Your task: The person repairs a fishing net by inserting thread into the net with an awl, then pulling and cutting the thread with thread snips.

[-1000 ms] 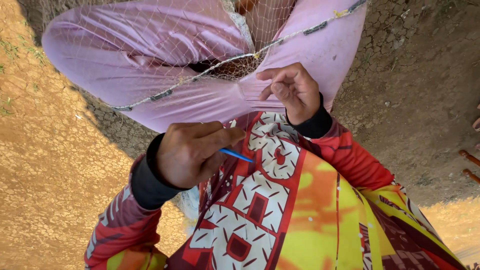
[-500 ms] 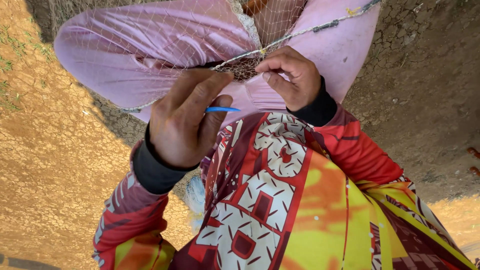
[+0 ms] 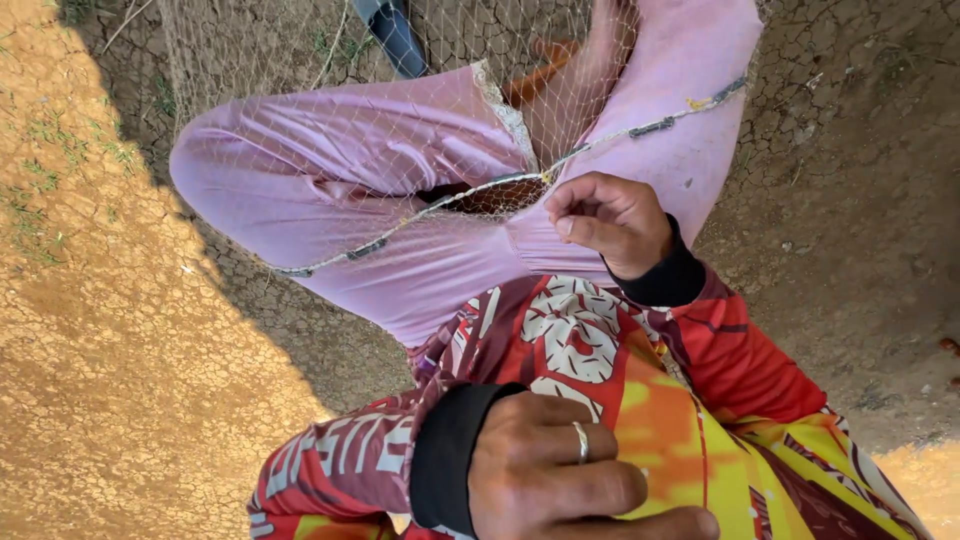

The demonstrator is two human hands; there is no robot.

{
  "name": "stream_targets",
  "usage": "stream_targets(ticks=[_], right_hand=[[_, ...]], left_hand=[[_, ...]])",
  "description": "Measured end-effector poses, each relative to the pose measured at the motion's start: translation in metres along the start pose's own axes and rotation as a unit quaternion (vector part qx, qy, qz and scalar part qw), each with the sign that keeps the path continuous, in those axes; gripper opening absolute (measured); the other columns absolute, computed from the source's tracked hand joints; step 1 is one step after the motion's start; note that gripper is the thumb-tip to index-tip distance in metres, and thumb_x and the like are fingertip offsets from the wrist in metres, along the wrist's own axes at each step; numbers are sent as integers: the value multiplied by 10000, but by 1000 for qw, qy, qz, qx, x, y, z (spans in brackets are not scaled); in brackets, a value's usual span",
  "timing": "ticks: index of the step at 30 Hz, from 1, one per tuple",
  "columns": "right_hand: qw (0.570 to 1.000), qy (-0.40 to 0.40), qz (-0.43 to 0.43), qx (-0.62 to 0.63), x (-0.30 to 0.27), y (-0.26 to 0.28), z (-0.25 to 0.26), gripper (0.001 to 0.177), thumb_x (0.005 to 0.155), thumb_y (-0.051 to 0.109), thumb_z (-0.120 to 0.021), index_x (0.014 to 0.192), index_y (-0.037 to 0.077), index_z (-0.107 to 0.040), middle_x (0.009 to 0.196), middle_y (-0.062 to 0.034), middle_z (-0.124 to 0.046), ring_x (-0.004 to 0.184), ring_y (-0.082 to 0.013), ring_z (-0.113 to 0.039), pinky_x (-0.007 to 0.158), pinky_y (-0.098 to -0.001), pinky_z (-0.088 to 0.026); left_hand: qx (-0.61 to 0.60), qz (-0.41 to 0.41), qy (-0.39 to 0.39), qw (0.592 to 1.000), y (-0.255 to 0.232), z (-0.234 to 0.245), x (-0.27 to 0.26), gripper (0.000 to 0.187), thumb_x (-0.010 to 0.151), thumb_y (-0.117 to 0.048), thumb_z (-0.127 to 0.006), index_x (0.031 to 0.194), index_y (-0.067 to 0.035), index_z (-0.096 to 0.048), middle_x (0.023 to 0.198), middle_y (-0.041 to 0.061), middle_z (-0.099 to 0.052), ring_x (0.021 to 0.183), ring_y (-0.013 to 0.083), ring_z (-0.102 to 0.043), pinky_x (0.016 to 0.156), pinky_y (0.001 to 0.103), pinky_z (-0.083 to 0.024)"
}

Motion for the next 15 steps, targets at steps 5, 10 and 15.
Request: stream_targets(ticks=[5, 10, 15], right_hand=[[1000, -9, -3, -24, -3, 9, -1, 207, 895, 9, -708, 1098, 14, -674, 937, -23, -684, 705, -36, -533, 661, -149, -436], [999, -10, 36, 36, 4, -2, 1, 385, 848, -63, -682, 1133, 66, -458, 998, -84, -643, 881, -140, -656, 798, -218, -523], [987, -32, 128, -88, 15, 3, 2, 400, 927, -81, -729, 1173, 26, -432, 944, -170, -693, 799, -155, -672, 756, -294, -561]], left_hand=[[-99, 102, -62, 988, 0, 0, 9, 294, 904, -10, -917, 823, -23, -635, 670, 30, -435, 510, 206, -443, 529, 337, -383], [57, -35, -114, 991, 45, 13, -50, 170, 918, -287, -745, 1076, -233, -777, 1109, 42, -691, 945, 199, -712, 948, 433, -569], [127, 206, -238, 940, 135, 19, -83, 239, 980, 82, -495, 1142, 33, -662, 1166, 230, -663, 811, 335, -687, 657, 404, -578]])
Point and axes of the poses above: each hand's wrist, its own x-axis towards the middle knuckle, its own z-axis out of the back of the hand, y = z × x, the point moved 3 cm from there along x, towards the middle knuckle
